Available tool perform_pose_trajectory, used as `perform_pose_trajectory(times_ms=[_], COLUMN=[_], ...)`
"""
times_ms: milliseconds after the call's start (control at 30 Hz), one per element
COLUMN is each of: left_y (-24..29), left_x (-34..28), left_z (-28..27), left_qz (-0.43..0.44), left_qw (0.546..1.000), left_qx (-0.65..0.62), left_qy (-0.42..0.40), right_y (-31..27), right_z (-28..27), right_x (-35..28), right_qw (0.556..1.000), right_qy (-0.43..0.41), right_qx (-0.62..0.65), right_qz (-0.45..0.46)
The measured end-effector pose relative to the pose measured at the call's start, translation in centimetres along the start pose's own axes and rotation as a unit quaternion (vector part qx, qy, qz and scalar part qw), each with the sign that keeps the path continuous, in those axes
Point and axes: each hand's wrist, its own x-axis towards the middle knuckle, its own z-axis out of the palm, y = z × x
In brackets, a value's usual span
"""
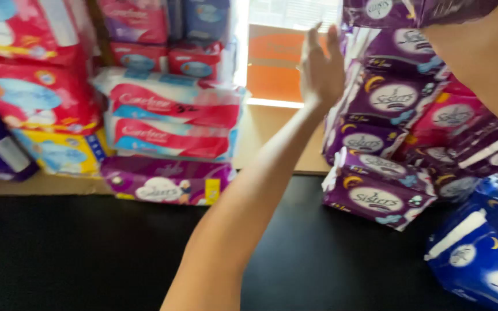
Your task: Organize and stack packages of feminine hygiene products on a store shelf.
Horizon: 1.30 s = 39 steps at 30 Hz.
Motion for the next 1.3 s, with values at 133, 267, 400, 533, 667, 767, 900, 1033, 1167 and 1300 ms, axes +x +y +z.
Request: perform_pose_trajectory(times_ms=[133,267,400,533,667,767,900,1033,1167,1300], left_y=[1.5,0.8,1.0,-1.5,-2.9,-3.0,-0.8,1.5,4.1,3.9], left_x=[-2.9,-4.3,-6.7,-7.4,-6.4,-6.3,-6.8,-7.9,-7.5,-6.5], left_z=[-2.2,-3.8,-6.9,-8.5,-9.4,-8.3,-4.6,-1.9,-0.8,0.5], left_qz=[-0.126,-0.182,-0.202,-0.351,-0.313,-0.316,-0.24,-0.054,-0.02,-0.041], left_qw=[0.988,0.96,0.97,0.884,0.896,0.916,0.951,0.99,0.991,0.986], left_qx=[-0.092,-0.207,-0.137,-0.308,-0.313,-0.206,-0.136,-0.092,-0.003,0.084], left_qy=[-0.019,0.045,0.015,-0.001,-0.036,-0.137,-0.137,-0.095,-0.129,-0.135], right_y=[-2.5,-4.4,-3.5,-5.6,-5.3,-3.6,-4.1,3.3,8.4,6.1], right_z=[1.1,0.0,0.5,-1.0,-0.5,-1.4,-4.5,-2.1,-2.2,-2.7], right_x=[2.1,2.5,1.2,-1.9,-4.5,-5.0,-1.3,-6.5,-5.5,-0.3], right_qw=[0.999,0.975,0.87,0.907,0.882,0.889,0.748,0.77,0.79,0.954], right_qy=[0.007,-0.086,-0.212,-0.329,-0.445,-0.446,-0.641,-0.611,-0.602,-0.299], right_qx=[0.033,0.172,0.403,0.228,0.093,0.094,-0.015,0.009,-0.099,0.012], right_qz=[-0.012,0.111,0.191,0.132,0.126,0.045,0.169,0.184,0.067,0.011])
